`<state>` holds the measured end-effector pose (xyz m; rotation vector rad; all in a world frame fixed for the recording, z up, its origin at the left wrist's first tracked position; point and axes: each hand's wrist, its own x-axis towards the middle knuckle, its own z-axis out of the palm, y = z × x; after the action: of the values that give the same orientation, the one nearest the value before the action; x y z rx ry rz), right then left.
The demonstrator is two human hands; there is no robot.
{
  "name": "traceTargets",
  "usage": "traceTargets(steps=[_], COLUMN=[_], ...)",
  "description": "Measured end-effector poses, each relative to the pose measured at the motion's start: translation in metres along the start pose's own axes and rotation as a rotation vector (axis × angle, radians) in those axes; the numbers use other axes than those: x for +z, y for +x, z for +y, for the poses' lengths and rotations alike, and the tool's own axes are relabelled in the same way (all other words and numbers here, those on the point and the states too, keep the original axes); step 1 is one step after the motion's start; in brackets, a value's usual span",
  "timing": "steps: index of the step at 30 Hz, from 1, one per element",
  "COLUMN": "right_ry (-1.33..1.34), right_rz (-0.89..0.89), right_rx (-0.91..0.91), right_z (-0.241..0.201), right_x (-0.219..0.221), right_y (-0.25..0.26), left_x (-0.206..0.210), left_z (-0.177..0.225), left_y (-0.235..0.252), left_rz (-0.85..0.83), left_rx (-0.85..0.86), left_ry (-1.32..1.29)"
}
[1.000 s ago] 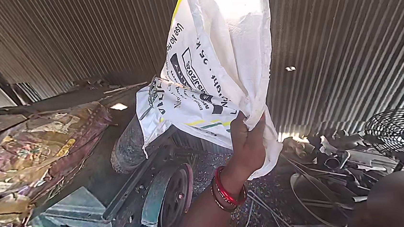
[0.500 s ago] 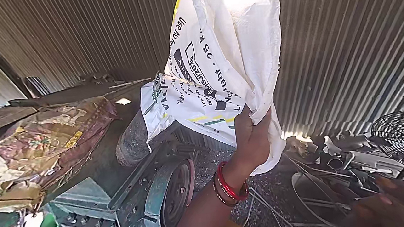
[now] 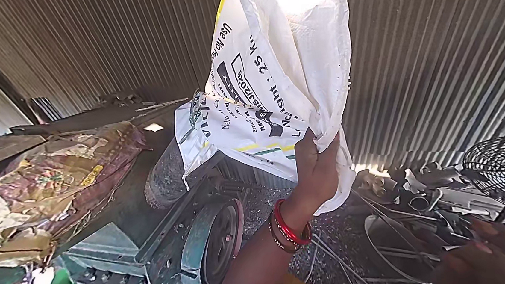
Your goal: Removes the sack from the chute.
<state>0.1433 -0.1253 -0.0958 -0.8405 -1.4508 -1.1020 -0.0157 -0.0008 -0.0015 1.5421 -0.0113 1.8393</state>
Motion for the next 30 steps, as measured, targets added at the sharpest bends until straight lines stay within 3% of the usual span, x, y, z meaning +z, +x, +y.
traceTargets(steps=[16, 19, 22, 25, 30], right_ry=[0.028, 0.054, 0.055, -0.046, -0.015], right_rz=[-0.019, -0.042, -0.086, -0.154, -0.226], right_rx=[-0.011, 0.013, 0.042, -0.084, -0.422], right_z=[-0.006, -0.001, 0.022, 0.032, 0.016], right_x=[0.007, 0.031, 0.08, 0.12, 0.143], right_y=[0.013, 0.026, 0.046, 0.073, 0.087], left_x=[-0.006, -0.007, -0.008, -0.011, -0.019], left_z=[0.014, 0.015, 0.018, 0.022, 0.031], left_y=[0.002, 0.001, 0.0, -0.001, -0.006], left_rz=[0.038, 0.046, 0.059, 0.069, 0.09], left_rx=[-0.003, 0.004, 0.011, 0.015, 0.014], left_ry=[-0.063, -0.077, -0.072, -0.072, -0.106])
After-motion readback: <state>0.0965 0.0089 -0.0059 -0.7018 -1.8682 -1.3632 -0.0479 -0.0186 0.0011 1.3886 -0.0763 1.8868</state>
